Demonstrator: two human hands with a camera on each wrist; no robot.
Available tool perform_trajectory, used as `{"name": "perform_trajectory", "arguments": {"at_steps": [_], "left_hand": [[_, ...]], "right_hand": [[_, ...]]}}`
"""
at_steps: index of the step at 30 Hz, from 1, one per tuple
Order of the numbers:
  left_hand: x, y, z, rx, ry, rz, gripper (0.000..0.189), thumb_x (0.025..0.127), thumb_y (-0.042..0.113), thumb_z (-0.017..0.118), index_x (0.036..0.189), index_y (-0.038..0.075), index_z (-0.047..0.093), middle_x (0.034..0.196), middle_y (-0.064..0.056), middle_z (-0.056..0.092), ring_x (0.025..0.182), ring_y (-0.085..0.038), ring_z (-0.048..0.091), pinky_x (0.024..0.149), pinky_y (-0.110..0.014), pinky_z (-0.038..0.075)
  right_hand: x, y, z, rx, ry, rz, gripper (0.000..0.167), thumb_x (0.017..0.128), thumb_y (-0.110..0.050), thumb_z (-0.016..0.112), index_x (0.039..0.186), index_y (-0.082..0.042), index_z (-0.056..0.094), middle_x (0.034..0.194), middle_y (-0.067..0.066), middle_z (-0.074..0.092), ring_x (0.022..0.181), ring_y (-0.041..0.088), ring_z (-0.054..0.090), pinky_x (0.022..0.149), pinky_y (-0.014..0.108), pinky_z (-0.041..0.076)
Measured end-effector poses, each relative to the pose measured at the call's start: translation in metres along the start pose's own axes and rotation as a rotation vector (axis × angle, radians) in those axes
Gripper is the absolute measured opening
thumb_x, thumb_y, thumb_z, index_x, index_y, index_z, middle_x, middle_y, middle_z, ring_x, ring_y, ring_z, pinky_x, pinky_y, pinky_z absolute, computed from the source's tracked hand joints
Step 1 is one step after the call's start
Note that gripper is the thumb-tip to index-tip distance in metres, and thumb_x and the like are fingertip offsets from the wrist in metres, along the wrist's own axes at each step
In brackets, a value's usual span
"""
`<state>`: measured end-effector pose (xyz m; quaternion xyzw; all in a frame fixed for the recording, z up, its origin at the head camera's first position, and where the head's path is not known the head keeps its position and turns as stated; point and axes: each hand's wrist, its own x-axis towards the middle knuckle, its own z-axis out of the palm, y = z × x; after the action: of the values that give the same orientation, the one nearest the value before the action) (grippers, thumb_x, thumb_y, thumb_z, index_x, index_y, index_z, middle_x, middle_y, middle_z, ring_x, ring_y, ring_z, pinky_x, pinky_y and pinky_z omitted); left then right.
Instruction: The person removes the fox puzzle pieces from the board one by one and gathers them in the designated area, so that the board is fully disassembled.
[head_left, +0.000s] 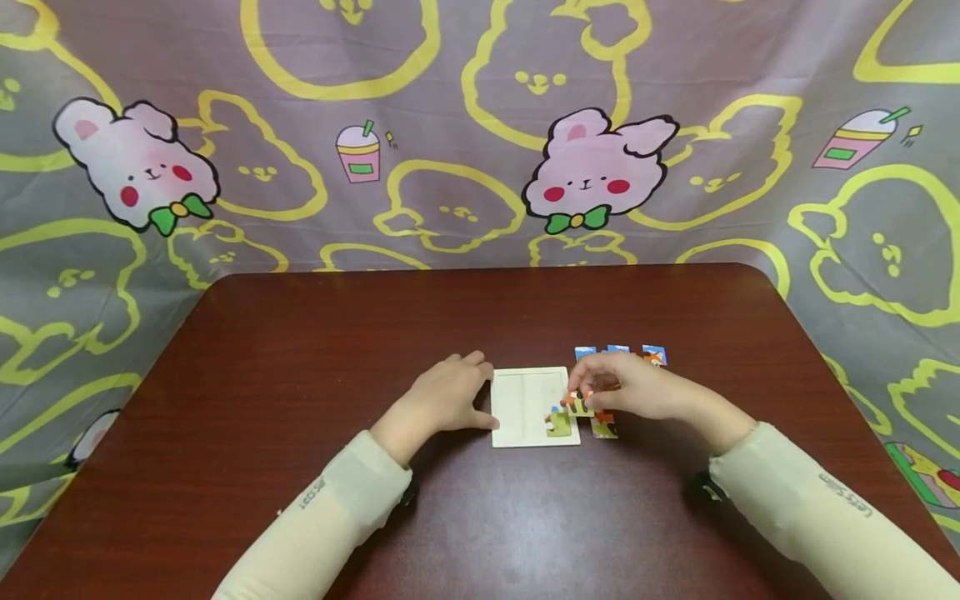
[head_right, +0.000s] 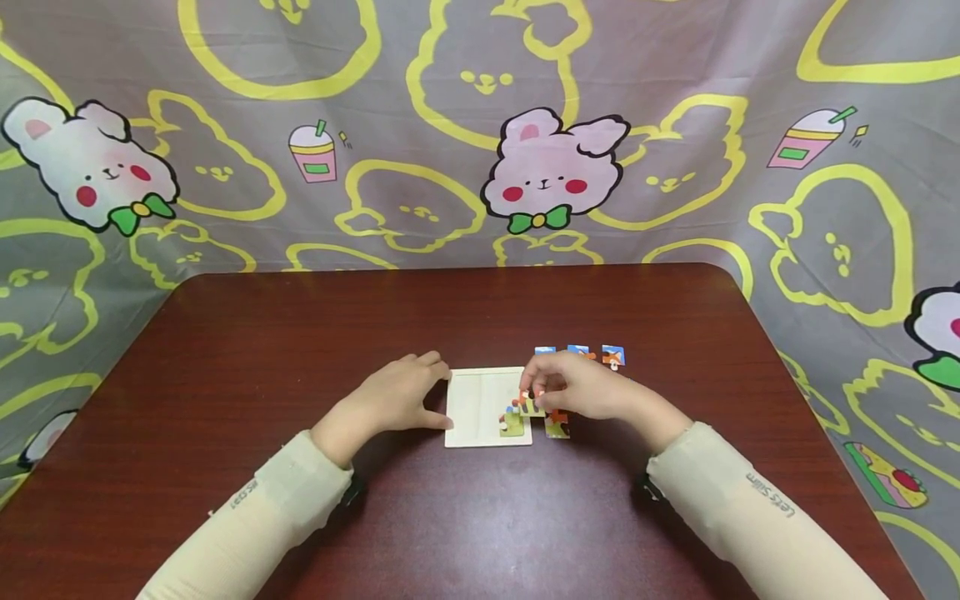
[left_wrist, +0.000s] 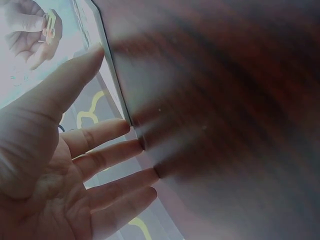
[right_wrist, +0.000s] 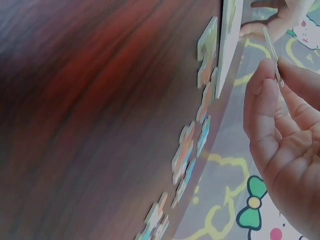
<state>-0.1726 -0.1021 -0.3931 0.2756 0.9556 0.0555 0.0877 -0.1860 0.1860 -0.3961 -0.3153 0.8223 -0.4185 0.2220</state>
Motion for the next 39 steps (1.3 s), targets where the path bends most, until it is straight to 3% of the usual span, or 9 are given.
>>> {"name": "perform_trajectory", "arguments": {"at_steps": [6, 13, 22, 32, 39], "left_hand": [[0.0, 0.0, 0.0, -0.005, 0.002, -0.001, 0.062, 0.074, 0.047, 0.084, 0.119, 0.008, 0.066, 0.113, -0.005, 0.061, 0.1, -0.031, 0.062, 0.09, -0.041, 0.053], [0.0, 0.0, -0.001, -0.004, 0.004, -0.001, 0.062, 0.074, 0.047, 0.085, 0.118, 0.008, 0.066, 0.112, -0.005, 0.061, 0.101, -0.032, 0.062, 0.091, -0.042, 0.053], [0.0, -0.001, 0.0, -0.003, 0.0, -0.001, 0.062, 0.074, 0.048, 0.084, 0.119, 0.008, 0.066, 0.112, -0.004, 0.061, 0.1, -0.031, 0.061, 0.09, -0.041, 0.052], [0.0, -0.002, 0.001, -0.01, 0.01, 0.008, 0.062, 0.074, 0.048, 0.084, 0.119, 0.008, 0.066, 0.113, -0.005, 0.061, 0.1, -0.032, 0.061, 0.091, -0.04, 0.052], [0.001, -0.004, 0.003, -0.017, 0.022, 0.013, 0.063, 0.074, 0.048, 0.085, 0.119, 0.009, 0.066, 0.114, -0.004, 0.062, 0.101, -0.031, 0.061, 0.09, -0.04, 0.052]], "right_hand": [[-0.011, 0.005, -0.008, -0.043, 0.034, 0.011, 0.019, 0.088, 0.003, 0.067, 0.104, -0.007, 0.065, 0.085, 0.001, 0.06, 0.081, 0.01, 0.059, 0.074, 0.024, 0.049], [-0.024, 0.009, -0.015, -0.071, 0.064, 0.041, 0.022, 0.088, 0.005, 0.067, 0.105, -0.007, 0.065, 0.086, 0.002, 0.059, 0.08, 0.009, 0.059, 0.067, 0.024, 0.049], [-0.039, 0.017, -0.022, -0.079, 0.088, 0.035, 0.02, 0.088, 0.005, 0.066, 0.105, -0.007, 0.064, 0.085, 0.003, 0.064, 0.074, 0.01, 0.064, 0.069, 0.026, 0.053], [-0.049, 0.024, -0.025, -0.066, 0.06, 0.038, 0.02, 0.087, 0.004, 0.067, 0.105, -0.004, 0.064, 0.083, 0.0, 0.061, 0.076, 0.007, 0.058, 0.065, 0.025, 0.05], [-0.054, 0.028, -0.024, -0.003, -0.004, 0.071, 0.02, 0.086, 0.007, 0.064, 0.104, -0.002, 0.066, 0.083, 0.004, 0.061, 0.071, 0.01, 0.058, 0.062, 0.027, 0.051]]}}
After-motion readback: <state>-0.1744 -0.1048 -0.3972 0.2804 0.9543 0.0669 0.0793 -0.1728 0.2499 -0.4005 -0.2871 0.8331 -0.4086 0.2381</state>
